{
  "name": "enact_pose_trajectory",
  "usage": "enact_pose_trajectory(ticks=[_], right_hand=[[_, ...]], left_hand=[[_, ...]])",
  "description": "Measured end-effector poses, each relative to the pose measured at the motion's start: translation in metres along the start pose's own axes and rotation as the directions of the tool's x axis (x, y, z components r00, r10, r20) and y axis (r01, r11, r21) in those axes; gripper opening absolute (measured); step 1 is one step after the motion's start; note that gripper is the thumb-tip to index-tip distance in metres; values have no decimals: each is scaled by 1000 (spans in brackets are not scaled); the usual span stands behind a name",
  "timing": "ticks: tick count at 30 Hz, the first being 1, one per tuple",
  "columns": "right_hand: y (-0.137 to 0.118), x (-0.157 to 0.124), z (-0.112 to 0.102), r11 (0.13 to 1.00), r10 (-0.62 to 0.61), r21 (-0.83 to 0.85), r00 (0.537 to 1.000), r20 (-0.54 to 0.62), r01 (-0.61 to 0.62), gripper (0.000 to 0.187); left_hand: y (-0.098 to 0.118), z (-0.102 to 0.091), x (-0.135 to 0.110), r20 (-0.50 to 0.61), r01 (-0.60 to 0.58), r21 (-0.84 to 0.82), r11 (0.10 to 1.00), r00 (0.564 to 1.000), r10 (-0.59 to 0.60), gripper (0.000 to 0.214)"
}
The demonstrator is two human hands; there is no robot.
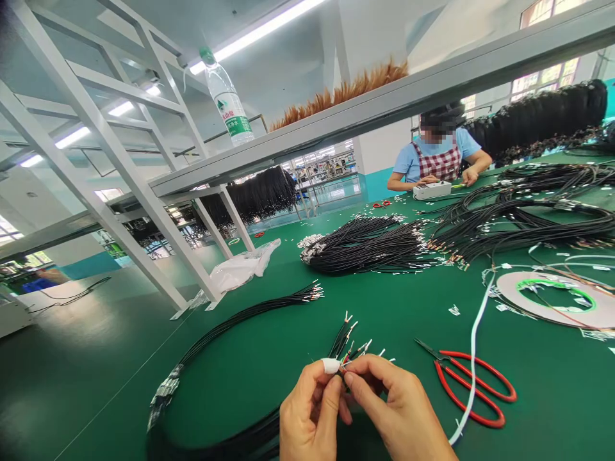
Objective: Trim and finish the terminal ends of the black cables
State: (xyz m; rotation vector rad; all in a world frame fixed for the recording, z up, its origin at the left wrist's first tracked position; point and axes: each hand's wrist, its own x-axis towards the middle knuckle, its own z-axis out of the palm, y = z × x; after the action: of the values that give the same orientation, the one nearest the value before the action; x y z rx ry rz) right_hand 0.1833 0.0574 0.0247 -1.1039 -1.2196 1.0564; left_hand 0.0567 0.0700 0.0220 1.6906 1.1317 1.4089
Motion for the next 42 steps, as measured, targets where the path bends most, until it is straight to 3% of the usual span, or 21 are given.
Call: enact_pose_trajectory(ticks=[5,12,27,38,42], right_hand=[[-2,-2,9,986,31,162,999,-12,-28,29],[-3,-3,12,993,36,114,999,-34,-32,32],[7,3,-2,994,36,104,999,28,-39,24],[8,0,2,987,44,159,999,-18,-40,23],[8,-1,5,957,61,283,998,12,-61,22]], left_hand=[[3,2,-1,44,74,-70,995,997,-71,44],[5,4,-1,88,187,-181,965,981,-174,52],[-1,4,0,149,198,-297,934,976,-160,43],[4,-3,7,287,405,-422,811,908,-305,41],[5,-4,8,320,443,-410,797,889,-329,43]])
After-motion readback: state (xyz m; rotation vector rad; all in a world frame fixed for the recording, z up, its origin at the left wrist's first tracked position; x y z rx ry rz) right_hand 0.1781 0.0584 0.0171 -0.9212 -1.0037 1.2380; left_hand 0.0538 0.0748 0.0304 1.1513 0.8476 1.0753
